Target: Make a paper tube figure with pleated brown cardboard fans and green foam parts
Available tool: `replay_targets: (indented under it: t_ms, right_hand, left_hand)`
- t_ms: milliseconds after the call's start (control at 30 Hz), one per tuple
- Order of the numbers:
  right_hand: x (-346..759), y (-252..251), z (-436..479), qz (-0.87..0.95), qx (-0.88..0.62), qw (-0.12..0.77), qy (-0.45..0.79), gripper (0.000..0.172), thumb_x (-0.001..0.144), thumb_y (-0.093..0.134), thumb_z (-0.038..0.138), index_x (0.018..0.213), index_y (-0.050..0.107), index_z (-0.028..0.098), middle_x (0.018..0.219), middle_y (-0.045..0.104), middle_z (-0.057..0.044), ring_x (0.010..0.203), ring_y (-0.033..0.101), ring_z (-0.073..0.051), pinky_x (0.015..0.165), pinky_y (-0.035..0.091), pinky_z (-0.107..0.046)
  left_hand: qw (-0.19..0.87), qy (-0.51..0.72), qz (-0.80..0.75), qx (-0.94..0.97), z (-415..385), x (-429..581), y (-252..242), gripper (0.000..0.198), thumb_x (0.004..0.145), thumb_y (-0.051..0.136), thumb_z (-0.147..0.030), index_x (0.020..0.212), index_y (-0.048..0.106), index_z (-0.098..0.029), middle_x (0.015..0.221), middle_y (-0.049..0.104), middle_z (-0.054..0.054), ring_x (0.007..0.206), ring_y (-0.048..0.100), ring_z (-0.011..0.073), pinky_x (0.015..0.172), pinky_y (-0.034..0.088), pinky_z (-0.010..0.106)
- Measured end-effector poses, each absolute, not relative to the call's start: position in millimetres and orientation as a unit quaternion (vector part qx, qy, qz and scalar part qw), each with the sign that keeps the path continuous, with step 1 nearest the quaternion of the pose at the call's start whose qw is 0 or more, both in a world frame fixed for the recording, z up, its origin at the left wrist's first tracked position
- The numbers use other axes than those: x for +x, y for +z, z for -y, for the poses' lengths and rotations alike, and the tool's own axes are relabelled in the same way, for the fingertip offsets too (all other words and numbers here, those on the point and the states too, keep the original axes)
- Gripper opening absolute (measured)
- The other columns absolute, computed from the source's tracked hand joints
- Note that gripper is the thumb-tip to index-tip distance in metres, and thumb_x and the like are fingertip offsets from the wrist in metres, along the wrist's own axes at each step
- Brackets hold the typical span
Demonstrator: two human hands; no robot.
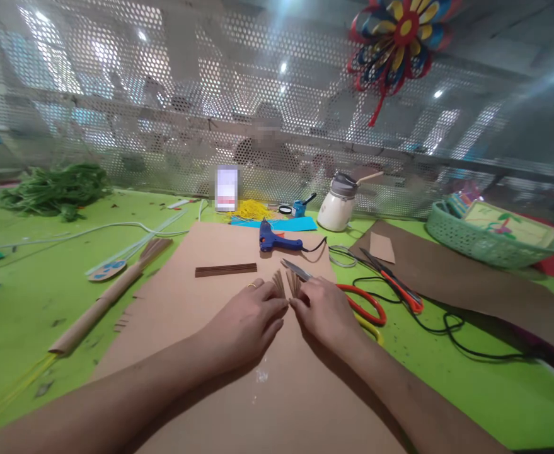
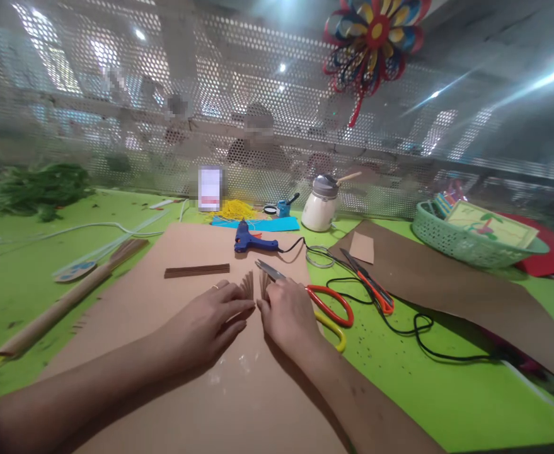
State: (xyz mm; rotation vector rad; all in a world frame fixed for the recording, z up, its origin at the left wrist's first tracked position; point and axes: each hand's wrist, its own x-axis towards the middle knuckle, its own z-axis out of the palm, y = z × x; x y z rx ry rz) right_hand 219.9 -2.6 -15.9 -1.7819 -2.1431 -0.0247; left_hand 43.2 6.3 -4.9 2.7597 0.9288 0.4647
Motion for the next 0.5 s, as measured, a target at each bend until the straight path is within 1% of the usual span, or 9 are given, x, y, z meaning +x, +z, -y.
replay_targets:
  t_ms: [233, 333, 500]
  right_hand:
    - [223, -15, 3, 0.748, -0.634, 0.192, 0.030, 0.017, 0.082, 0.067, 0.027, 0.067, 0.067, 0.018, 0.077, 0.067, -0.005, 0.076, 0.060, -0.019, 0.068, 0.040, -0.027]
    - [225, -12, 2, 0.746, -0.628, 0.211, 0.062, 0.020, 0.081, 0.067, 0.028, 0.064, 0.066, 0.019, 0.074, 0.066, -0.004, 0.073, 0.059, -0.018, 0.066, 0.039, -0.027]
    - [235, -6, -1, 0.733, -0.623, 0.259, 0.086, 0.028, 0.085, 0.058, 0.023, 0.058, 0.059, 0.018, 0.066, 0.061, -0.002, 0.066, 0.056, -0.016, 0.062, 0.037, -0.026]
  left_hand:
    - [0.141, 0.157, -0.329, 0.920, -9, 40, -4, 0.025, 0.091, 0.044, -0.021, 0.103, 0.065, -0.018, 0.098, 0.057, 0.008, 0.094, 0.049, 0.0237, 0.086, 0.043, 0.039]
    - [0.155, 0.161, -0.334, 0.916, -9, 39, -5, 0.025, 0.092, 0.044, -0.021, 0.104, 0.066, -0.018, 0.099, 0.057, 0.008, 0.095, 0.049, 0.0237, 0.086, 0.043, 0.040]
    - [0.169, 0.170, -0.334, 0.912, -10, 39, -4, 0.025, 0.091, 0.046, -0.022, 0.107, 0.065, -0.018, 0.100, 0.058, 0.008, 0.095, 0.050, 0.0229, 0.086, 0.044, 0.039]
